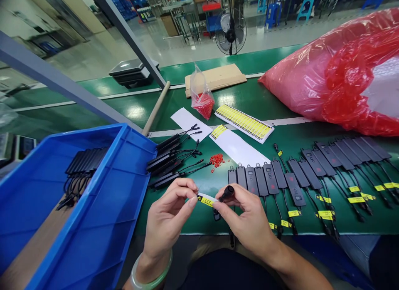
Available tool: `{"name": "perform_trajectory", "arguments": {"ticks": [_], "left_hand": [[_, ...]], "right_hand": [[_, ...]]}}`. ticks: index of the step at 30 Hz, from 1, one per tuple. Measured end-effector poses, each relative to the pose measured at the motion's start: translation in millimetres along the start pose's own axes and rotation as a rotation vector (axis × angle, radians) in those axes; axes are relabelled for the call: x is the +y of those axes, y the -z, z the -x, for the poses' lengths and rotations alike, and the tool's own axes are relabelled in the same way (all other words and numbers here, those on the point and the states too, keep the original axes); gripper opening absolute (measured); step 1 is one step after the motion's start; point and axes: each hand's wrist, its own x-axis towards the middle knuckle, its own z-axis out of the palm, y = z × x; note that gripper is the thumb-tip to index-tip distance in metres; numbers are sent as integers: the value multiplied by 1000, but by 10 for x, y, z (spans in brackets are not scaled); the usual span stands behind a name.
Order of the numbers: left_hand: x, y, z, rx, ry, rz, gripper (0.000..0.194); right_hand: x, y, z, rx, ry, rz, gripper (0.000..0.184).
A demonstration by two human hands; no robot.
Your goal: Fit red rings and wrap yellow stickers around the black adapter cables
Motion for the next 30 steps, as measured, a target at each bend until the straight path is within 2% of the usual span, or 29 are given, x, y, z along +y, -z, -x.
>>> {"name": "perform_trajectory", "arguments": {"ticks": [10, 19, 30], "left_hand": [[-8, 25, -8, -24, 27, 20, 10], [0, 9, -12, -2, 73, 42, 9], [-9, 5, -31, 8, 67, 50, 8]], "right_hand": [[-24, -9, -12, -9, 5, 39, 10], [-21, -22, -22, -11, -2, 72, 10], [-12, -17, -3, -21, -1, 81, 10]]}}
